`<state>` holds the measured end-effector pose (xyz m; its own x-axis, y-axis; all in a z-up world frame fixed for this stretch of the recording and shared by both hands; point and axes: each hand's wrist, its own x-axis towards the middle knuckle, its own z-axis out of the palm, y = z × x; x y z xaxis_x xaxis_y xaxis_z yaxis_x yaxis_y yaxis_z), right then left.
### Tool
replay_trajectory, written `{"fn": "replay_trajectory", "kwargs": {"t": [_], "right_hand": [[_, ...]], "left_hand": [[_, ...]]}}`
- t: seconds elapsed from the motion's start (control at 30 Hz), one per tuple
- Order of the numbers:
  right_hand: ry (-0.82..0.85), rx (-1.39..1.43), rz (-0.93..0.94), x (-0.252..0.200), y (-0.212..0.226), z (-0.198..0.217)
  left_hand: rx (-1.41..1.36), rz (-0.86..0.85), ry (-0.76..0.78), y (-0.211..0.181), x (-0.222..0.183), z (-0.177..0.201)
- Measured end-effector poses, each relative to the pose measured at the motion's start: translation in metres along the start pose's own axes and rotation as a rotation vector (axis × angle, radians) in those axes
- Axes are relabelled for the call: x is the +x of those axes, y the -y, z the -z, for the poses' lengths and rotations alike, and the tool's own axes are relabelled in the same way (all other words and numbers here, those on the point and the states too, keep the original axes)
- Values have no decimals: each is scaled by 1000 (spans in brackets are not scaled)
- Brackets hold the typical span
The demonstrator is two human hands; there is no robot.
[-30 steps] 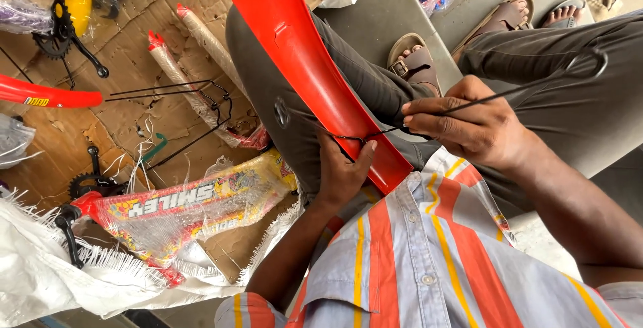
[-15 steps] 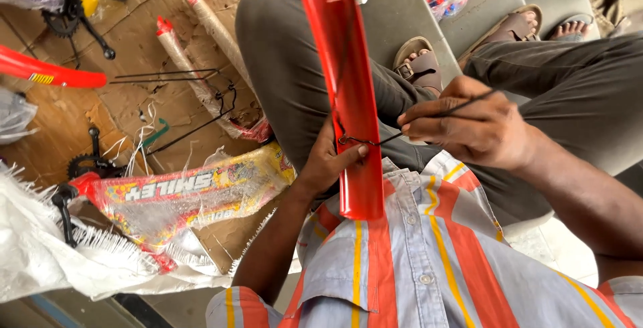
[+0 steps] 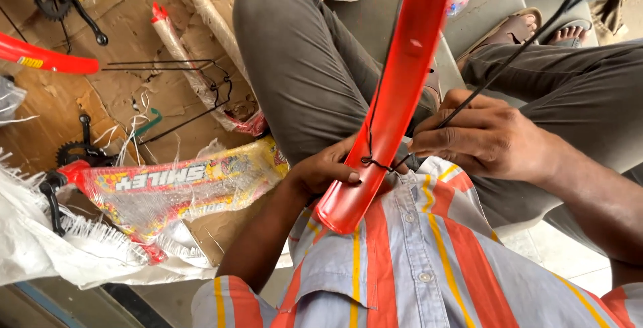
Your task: Assembling a red plastic fender for a bicycle, including securing wires and using a screwdriver.
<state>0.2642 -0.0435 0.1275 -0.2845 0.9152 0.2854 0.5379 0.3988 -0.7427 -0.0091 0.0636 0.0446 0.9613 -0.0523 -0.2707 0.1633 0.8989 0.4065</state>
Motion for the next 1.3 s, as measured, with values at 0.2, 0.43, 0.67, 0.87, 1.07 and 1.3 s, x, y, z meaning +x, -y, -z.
{"fn": "replay_trajectory", "kwargs": {"t": [0.2, 0.43, 0.67, 0.87, 1.07, 1.3], "right_hand": [[5, 103, -3, 3, 1, -9], [73, 283, 41, 20, 9, -20], [155, 276, 120, 27, 3, -22], [187, 247, 115, 20, 7, -9], [159, 37, 77, 10, 13, 7], [-28, -420, 80, 7, 2, -1]], "left_hand": [[-167, 165, -47, 25, -11, 35], [-258, 369, 85, 19, -10, 28], [-91, 313, 90, 26, -12, 35], [-1, 354, -134, 21, -10, 12], [94, 159, -325, 14, -10, -10], [422, -332, -603, 33, 8, 7]]}}
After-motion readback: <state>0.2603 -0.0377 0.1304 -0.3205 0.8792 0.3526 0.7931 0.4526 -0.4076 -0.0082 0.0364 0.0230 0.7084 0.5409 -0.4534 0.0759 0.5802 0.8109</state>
